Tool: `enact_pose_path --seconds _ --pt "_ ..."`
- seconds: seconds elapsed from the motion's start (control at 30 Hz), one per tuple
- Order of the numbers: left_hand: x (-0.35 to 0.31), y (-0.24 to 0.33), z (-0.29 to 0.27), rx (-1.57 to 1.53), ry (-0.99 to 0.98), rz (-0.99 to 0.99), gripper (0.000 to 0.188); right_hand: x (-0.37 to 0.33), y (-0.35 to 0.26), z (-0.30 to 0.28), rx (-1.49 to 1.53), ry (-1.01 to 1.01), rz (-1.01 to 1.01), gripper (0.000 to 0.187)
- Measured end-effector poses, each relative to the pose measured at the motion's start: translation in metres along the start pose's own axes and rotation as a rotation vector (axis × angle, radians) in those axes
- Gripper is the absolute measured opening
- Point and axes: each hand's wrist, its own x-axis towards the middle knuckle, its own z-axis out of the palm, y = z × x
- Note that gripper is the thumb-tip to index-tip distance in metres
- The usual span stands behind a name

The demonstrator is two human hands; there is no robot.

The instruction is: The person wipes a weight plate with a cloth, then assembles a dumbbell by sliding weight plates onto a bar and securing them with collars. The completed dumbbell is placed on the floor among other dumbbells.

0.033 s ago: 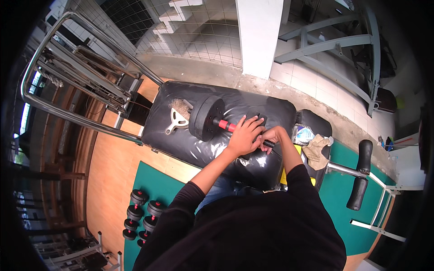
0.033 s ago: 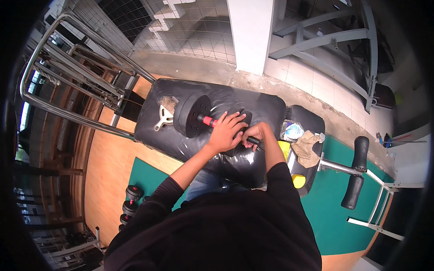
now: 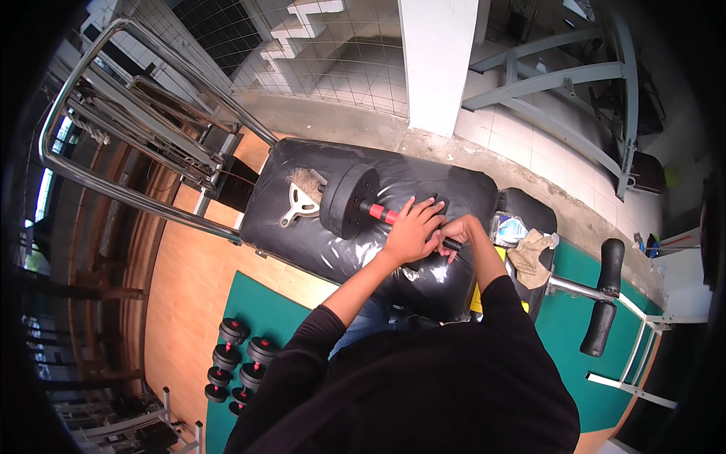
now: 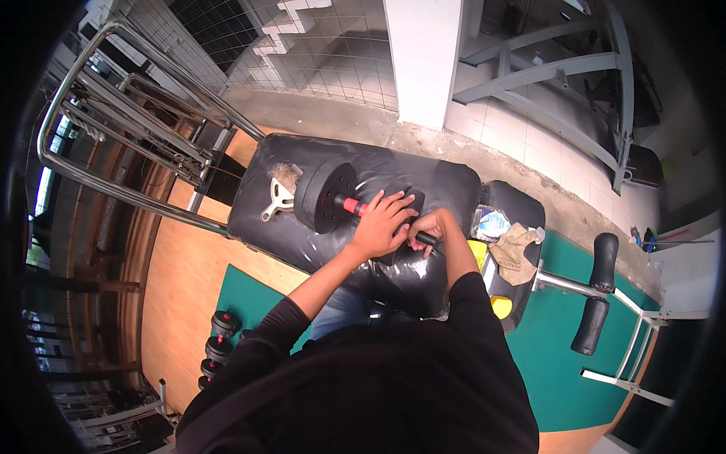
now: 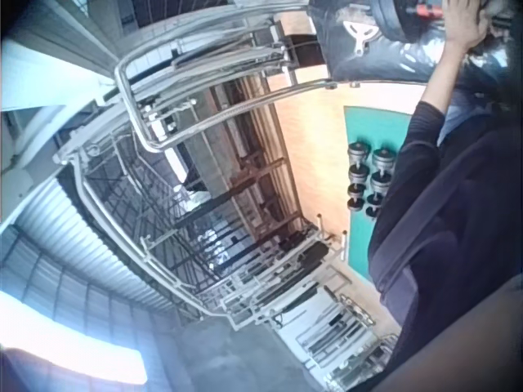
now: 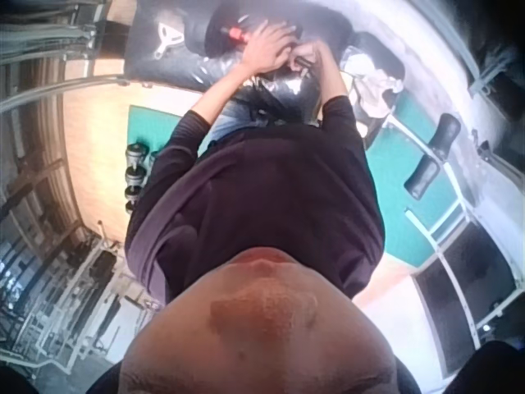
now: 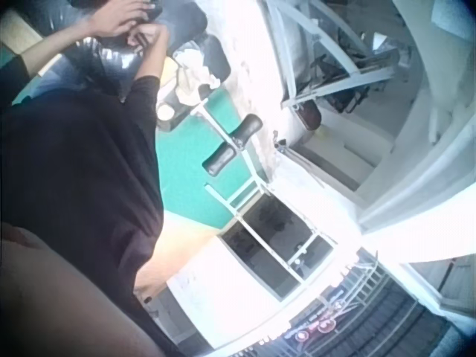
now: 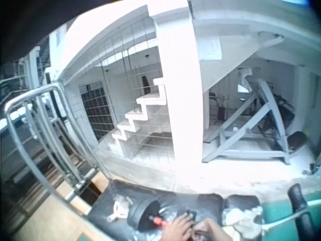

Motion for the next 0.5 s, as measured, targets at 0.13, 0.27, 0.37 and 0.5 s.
enact_pose_path --seconds 0.13,0.27,0.37,0.5 --pt "0.005 -0.002 0.002 0.018 -0.006 0.014 0.028 0.001 0.001 -0.009 0.075 -0.058 0.008 0.013" --pt "0.004 -0.009 -0.004 -0.039 0.002 0.01 0.029 -0.003 -0.005 -0.001 0.076 0.009 -0.016 0.017" --pt "0.006 -0.017 -0.013 -0.233 0.01 0.012 0.031 -0.013 -0.007 0.01 -0.019 0.137 -0.029 0.025" --pt "-0.006 -0.045 -0.05 -0.245 0.186 -0.096 0.033 -0.012 0.01 0.011 -0.291 0.365 -0.236 0.044"
